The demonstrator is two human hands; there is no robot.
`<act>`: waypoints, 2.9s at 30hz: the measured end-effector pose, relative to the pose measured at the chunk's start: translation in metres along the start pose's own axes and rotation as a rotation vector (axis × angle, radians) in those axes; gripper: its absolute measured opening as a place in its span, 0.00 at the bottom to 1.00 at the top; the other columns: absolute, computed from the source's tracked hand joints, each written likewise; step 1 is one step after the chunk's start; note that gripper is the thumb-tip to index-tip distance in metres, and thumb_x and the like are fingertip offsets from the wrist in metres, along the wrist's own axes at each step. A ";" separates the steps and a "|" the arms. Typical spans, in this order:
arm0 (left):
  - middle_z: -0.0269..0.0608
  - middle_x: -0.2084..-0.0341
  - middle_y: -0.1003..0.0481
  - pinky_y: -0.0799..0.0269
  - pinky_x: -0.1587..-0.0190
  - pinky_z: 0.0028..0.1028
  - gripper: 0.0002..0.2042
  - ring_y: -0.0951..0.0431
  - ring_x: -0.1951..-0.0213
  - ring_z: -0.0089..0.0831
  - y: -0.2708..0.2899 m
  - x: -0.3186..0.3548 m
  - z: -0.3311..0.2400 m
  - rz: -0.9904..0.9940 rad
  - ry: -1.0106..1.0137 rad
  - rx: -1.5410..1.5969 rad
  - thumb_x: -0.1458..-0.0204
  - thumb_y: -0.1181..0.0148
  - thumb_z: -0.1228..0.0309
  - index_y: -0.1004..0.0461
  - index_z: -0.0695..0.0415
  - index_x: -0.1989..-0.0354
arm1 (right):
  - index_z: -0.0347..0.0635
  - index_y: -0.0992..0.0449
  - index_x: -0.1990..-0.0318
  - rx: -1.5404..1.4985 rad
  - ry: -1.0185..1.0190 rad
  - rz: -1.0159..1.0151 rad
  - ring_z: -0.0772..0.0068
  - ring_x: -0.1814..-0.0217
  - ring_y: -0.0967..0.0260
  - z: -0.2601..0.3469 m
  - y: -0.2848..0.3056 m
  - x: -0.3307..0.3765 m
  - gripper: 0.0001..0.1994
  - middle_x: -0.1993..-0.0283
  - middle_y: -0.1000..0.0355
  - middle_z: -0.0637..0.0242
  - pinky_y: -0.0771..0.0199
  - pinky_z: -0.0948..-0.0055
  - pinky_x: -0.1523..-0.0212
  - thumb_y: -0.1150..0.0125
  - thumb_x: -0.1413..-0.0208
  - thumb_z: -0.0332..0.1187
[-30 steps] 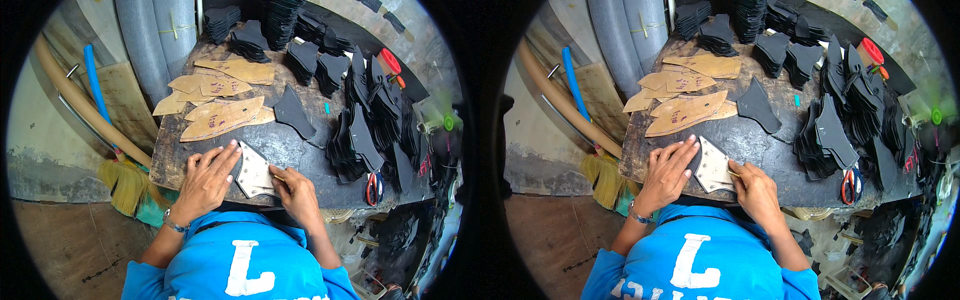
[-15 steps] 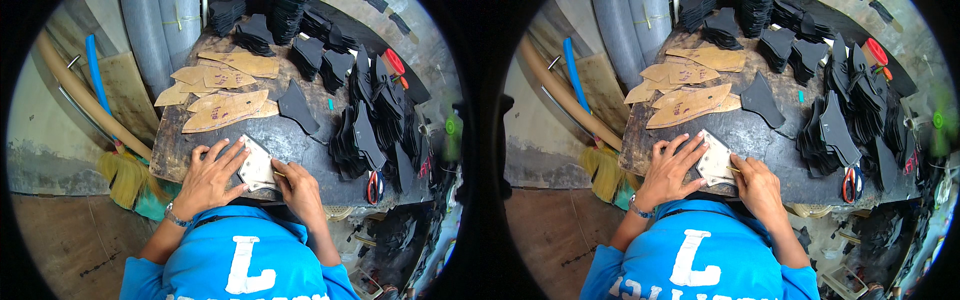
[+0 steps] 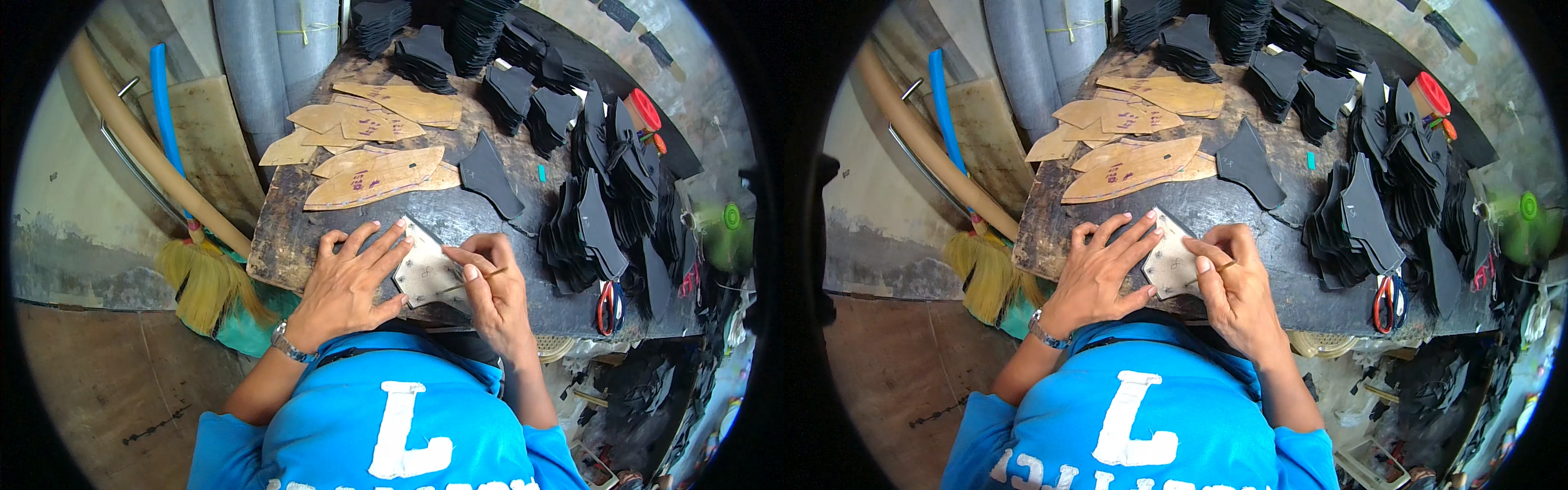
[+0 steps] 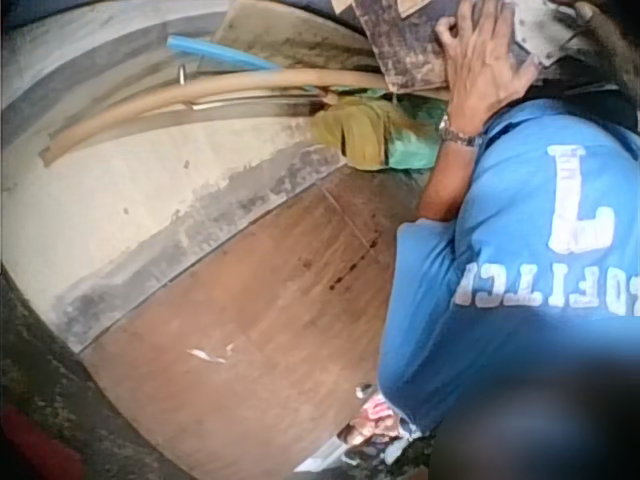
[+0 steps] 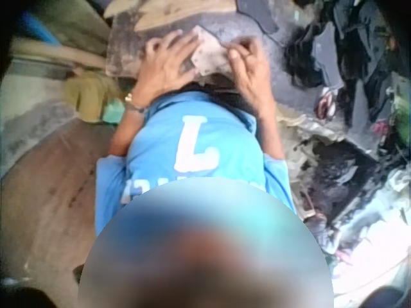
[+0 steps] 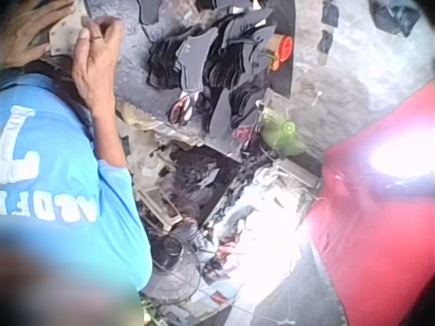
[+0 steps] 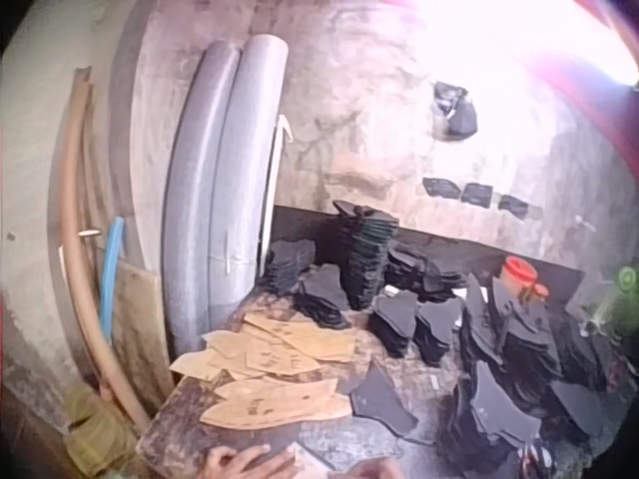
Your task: The person places a white paper template on a black rubber piece and uses a pencil to trace its outline. They then remove the template, pick up a pair of scissors, and set them down. The person repeats the tracing process on another rubber piece and stacks the marked pieces with others on the table.
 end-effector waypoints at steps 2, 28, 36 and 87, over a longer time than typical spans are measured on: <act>0.40 0.31 0.37 0.49 0.37 0.47 0.34 0.37 0.35 0.43 0.001 0.000 -0.001 -0.017 -0.005 0.000 0.50 0.38 0.51 0.31 0.52 0.34 | 0.33 0.24 0.57 -0.185 -0.009 0.126 0.59 0.61 0.26 -0.001 -0.006 -0.006 0.09 0.63 0.28 0.54 0.25 0.64 0.57 0.50 0.31 0.29; 0.40 0.31 0.38 0.48 0.38 0.48 0.34 0.38 0.35 0.42 0.000 -0.001 -0.001 -0.026 0.016 0.024 0.56 0.35 0.53 0.28 0.57 0.40 | 0.35 0.31 0.61 0.018 0.109 0.101 0.47 0.63 0.27 -0.018 -0.040 -0.016 0.04 0.66 0.30 0.52 0.26 0.60 0.63 0.41 0.40 0.23; 0.39 0.30 0.39 0.48 0.38 0.49 0.33 0.39 0.35 0.43 -0.002 -0.001 0.000 -0.008 0.018 0.006 0.55 0.37 0.52 0.28 0.57 0.40 | 0.34 0.29 0.62 0.014 -0.002 -0.012 0.47 0.68 0.27 -0.020 -0.039 -0.032 0.06 0.69 0.28 0.51 0.26 0.62 0.64 0.46 0.33 0.28; 0.42 0.31 0.39 0.51 0.37 0.50 0.32 0.40 0.35 0.47 -0.001 -0.002 -0.002 -0.017 -0.016 0.018 0.54 0.36 0.54 0.28 0.44 0.36 | 0.32 0.26 0.64 -0.035 0.277 -0.051 0.69 0.73 0.27 -0.017 -0.034 0.022 0.07 0.70 0.27 0.58 0.25 0.69 0.69 0.45 0.33 0.26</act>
Point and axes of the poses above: each hand's wrist, its own x-axis away from the middle knuckle, its own y-axis out of the back of the hand, z = x × y, the point moved 2 cm from there along -x, towards the middle knuckle
